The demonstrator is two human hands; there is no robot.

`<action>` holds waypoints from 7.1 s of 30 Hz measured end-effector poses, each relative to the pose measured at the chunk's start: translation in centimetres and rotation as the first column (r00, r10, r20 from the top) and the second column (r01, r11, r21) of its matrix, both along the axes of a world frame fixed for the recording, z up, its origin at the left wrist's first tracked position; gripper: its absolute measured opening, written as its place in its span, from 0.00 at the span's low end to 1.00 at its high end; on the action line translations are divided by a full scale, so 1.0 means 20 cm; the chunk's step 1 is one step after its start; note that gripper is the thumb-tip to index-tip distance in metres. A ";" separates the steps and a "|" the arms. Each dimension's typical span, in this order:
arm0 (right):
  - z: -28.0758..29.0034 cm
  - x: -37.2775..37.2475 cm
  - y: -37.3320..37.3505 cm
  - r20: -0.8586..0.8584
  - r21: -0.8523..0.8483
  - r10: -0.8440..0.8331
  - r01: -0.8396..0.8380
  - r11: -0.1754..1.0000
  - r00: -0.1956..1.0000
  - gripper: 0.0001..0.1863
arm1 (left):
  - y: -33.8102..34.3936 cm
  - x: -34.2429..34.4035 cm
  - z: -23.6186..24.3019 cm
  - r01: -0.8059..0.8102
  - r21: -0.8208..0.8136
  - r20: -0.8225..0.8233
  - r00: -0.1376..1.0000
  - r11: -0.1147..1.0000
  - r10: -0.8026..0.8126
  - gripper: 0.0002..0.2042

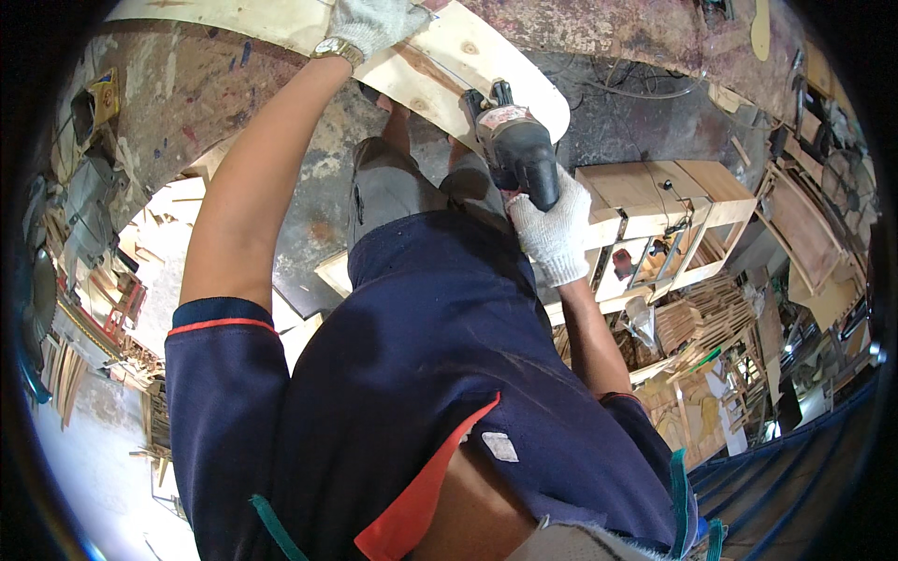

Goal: The person marks a long wooden plank with a pen, then uses a jigsaw to cut along the marked line. They reposition the plank and continue cutting to shape the wood piece.

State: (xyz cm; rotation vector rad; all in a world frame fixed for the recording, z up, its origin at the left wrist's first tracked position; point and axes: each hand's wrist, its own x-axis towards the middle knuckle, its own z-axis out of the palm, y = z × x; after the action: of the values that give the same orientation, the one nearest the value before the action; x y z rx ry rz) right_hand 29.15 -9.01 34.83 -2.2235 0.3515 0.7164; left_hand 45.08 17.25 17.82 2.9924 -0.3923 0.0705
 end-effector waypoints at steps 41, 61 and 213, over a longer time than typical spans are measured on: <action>0.06 0.27 -0.11 -0.087 -0.059 0.422 -0.427 0.902 0.903 0.22 | 0.02 0.00 0.00 -0.026 -0.167 -0.005 1.000 0.986 0.025 0.29; 0.05 0.33 -0.11 -0.049 -0.078 0.539 -0.541 0.837 0.841 0.23 | -0.01 -0.01 0.00 -0.030 -0.153 0.037 0.999 0.988 0.036 0.26; 0.00 0.26 -0.10 -0.068 -0.081 0.549 -0.553 0.829 0.833 0.20 | 0.33 -0.04 -0.01 -0.410 0.118 0.072 0.912 0.905 0.404 0.45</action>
State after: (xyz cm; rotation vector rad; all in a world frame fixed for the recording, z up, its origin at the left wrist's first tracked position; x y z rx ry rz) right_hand 34.37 -10.99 34.90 -2.4254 -0.2684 1.0663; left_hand 44.35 23.89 17.56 3.1536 0.2430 0.1575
